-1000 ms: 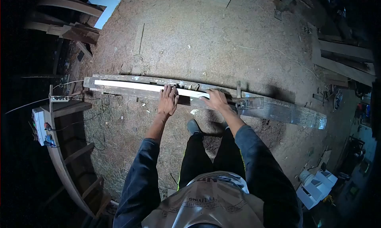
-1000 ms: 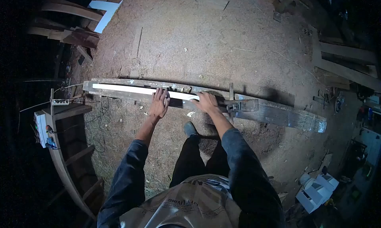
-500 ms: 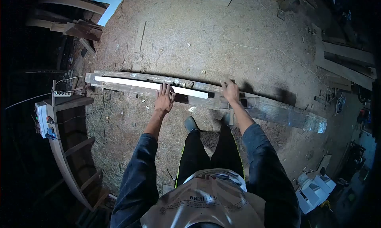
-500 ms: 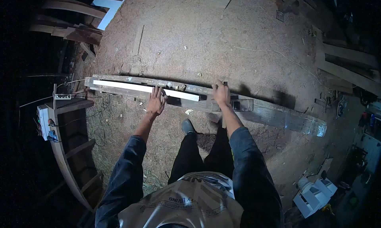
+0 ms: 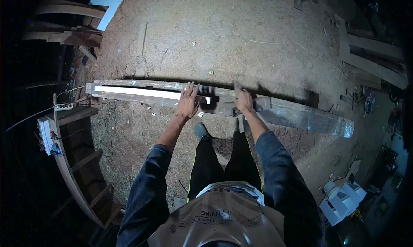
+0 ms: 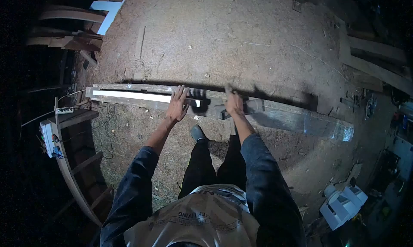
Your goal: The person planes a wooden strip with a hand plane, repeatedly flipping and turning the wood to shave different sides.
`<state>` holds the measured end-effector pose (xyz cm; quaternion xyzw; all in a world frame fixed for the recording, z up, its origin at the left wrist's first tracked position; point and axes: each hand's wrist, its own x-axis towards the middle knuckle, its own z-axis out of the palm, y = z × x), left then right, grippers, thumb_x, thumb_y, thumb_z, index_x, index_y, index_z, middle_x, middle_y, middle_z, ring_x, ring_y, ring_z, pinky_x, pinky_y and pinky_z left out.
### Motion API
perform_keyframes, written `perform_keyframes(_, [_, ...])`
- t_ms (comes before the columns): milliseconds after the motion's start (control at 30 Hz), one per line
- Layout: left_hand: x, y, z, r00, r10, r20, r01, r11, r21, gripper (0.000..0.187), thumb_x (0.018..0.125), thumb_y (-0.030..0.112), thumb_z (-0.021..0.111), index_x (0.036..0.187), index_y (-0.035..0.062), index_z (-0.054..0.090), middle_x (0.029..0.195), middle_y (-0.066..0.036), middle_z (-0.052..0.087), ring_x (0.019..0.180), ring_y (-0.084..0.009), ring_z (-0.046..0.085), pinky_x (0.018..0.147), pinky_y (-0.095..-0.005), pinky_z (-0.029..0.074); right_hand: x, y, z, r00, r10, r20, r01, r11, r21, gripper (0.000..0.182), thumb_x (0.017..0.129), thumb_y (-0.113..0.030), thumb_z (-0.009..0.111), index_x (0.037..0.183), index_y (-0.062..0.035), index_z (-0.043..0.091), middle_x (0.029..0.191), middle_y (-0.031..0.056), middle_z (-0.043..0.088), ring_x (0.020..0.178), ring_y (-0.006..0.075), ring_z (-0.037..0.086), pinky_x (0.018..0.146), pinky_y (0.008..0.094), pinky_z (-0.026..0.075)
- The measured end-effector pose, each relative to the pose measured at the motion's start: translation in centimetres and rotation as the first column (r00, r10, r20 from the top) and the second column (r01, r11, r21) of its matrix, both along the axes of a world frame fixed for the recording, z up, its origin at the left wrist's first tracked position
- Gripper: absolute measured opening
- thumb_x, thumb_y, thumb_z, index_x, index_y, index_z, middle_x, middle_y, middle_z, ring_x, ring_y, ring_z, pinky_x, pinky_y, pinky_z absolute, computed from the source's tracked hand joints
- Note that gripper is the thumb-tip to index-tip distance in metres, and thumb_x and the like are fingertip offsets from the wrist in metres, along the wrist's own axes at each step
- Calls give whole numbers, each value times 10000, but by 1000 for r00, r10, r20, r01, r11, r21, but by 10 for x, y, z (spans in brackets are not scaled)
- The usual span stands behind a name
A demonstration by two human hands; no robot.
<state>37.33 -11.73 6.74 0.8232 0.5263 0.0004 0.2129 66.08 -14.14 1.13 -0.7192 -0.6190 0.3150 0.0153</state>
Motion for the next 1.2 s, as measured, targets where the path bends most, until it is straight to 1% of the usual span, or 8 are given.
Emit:
perform_keyframes(267, [94,-3,-27,966,-244,87,239,969,64,592,903,96,560,1466,1,406,1475,-225,462,1442,-397,344,1212,-513,268,-15,-22,2,891,454,-29,-453,891,21,139,821,-52,642,947,-14,689,1117,184,653,1084,375,610,959,468,497])
perform_keyframes(367, [113,-27,-47,969,-135,205,172,969,-175,564,932,132,482,1469,-19,402,1443,-240,500,1412,-406,388,1234,-489,218,5,-32,5,905,337,-260,-234,904,358,130,845,-88,644,934,3,672,1096,179,655,1088,370,606,949,453,497])
perform_keyframes(533, [142,-56,-49,982,-187,16,188,981,-44,612,965,260,493,1514,28,350,1297,-212,601,1231,-362,539,1118,-466,358,47,-72,17,985,-163,-60,173,878,447,352,879,-223,658,1172,-40,591,977,166,671,1006,386,635,862,500,527])
perform_keyframes(600, [151,-56,-64,985,-173,-1,171,979,-109,602,976,271,477,1517,39,353,1302,-196,603,1225,-360,539,1096,-467,370,57,-84,16,956,-295,13,295,951,-90,588,950,-355,599,1414,-61,390,921,253,683,882,470,663,778,575,531])
perform_keyframes(900, [154,-53,-47,998,10,67,16,929,-369,663,1018,334,420,1575,94,151,860,-270,696,810,-488,661,742,-569,511,57,-89,-13,979,-192,-72,172,959,-224,787,1016,-529,439,1612,-182,59,939,347,676,885,528,659,774,604,527])
perform_keyframes(1033, [162,-67,-38,989,143,27,-129,947,-295,703,1009,376,431,1580,123,109,817,-269,694,764,-485,669,705,-563,543,67,-72,2,999,-23,-22,22,998,-56,663,998,-502,507,1542,-159,343,966,296,695,903,481,679,780,545,551])
perform_keyframes(1133, [173,-71,-16,967,253,-39,-254,929,-270,569,978,379,453,1485,133,377,793,-254,697,744,-440,691,692,-536,557,93,-66,-72,669,-140,-730,26,986,-165,289,911,-284,672,995,-9,645,927,258,694,890,426,687,772,548,530])
perform_keyframes(1200, [175,-77,-2,923,385,7,-376,903,-208,561,956,386,465,1473,169,457,762,-241,696,693,-416,693,656,-527,561,85,-43,-46,825,36,-564,-59,998,-22,282,902,-272,671,1014,-14,646,905,258,690,879,439,676,771,544,524])
